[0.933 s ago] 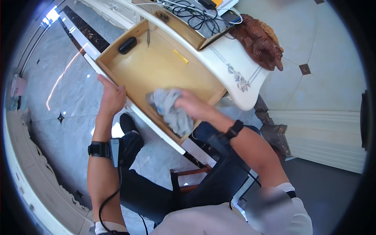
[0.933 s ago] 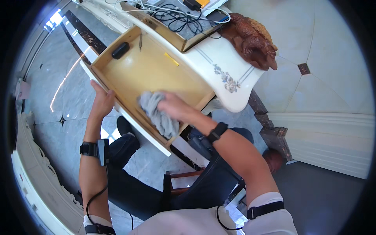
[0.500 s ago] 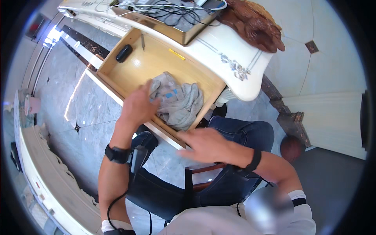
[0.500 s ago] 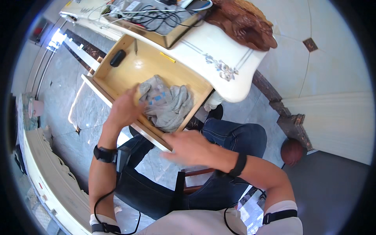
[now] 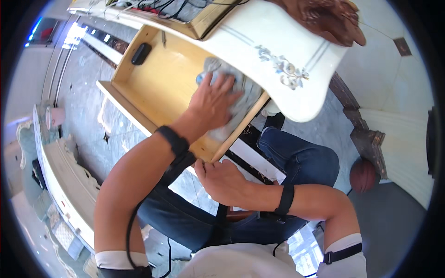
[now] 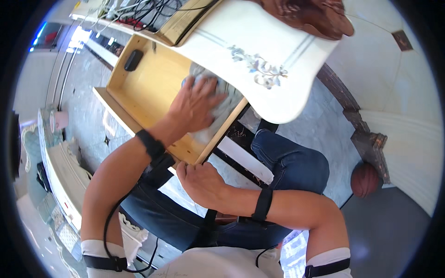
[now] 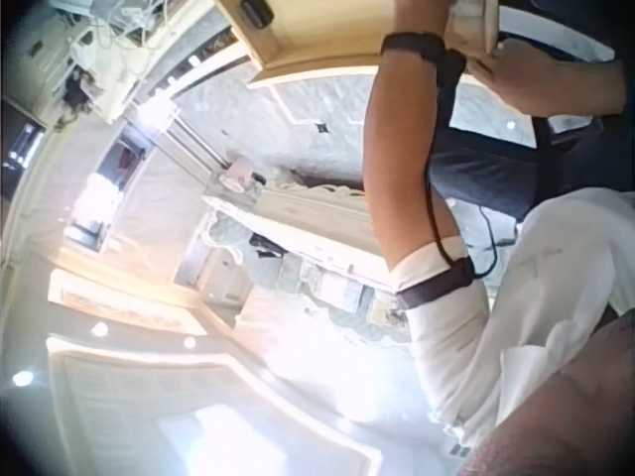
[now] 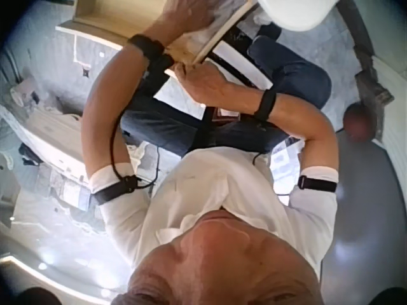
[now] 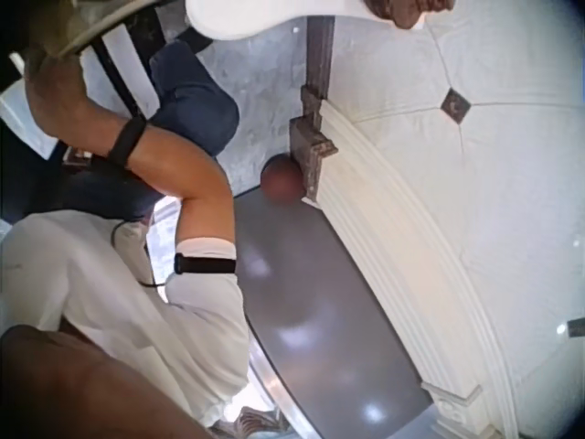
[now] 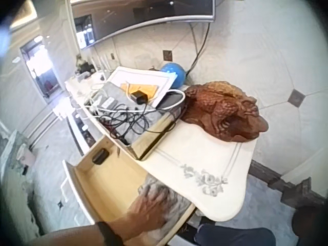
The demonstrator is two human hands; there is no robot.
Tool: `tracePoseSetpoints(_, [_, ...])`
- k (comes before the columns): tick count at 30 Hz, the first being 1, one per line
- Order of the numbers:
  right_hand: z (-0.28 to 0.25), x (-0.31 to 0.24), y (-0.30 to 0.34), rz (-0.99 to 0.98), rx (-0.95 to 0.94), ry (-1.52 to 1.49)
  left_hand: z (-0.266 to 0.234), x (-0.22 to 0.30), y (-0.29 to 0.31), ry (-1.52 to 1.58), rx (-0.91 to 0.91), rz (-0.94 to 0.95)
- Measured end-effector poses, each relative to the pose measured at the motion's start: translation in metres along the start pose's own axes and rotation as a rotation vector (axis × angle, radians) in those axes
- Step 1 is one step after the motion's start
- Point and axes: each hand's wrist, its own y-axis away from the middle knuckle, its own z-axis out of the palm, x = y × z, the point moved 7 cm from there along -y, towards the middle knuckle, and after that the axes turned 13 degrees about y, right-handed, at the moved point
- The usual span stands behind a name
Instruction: Cleaning the inside and edges of a wooden drawer using a cloth.
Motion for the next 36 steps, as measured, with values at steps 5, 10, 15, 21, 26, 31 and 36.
tracePoseSetpoints(5, [-0.009,0.001,-0.001,0.046,0.042,0.063,-0.002,-0.011,-0.025,0.027,0.103,-0.141])
tracePoseSetpoints(10, [-0.001,-0.005,-0.003,0.012,-0.033,0.109,0.008,0.000,-0.022,0.259,0.213,-0.001])
tracePoseSetpoints(15, [-0.001,-0.004,-0.006,0.012,-0.078,0.068,0.004,0.008,-0.020,0.342,0.277,0.067])
tracePoseSetpoints(21, [-0.005,-0.001,-0.006,-0.022,-0.060,0.029,0.015,0.016,-0.018,0.234,-0.129,-0.065])
tracePoseSetpoints(26, [-0.010,0.000,-0.004,0.015,0.059,0.018,0.013,-0.004,0.032,0.160,-0.313,-0.193])
tracePoseSetpoints(31, [-0.007,-0.001,-0.006,0.040,0.066,0.041,0.016,-0.007,0.033,0.089,-0.287,-0.164])
tracePoseSetpoints(36, [-0.007,-0.001,-0.007,0.036,0.002,0.012,0.018,0.020,-0.024,-0.022,-0.250,-0.027])
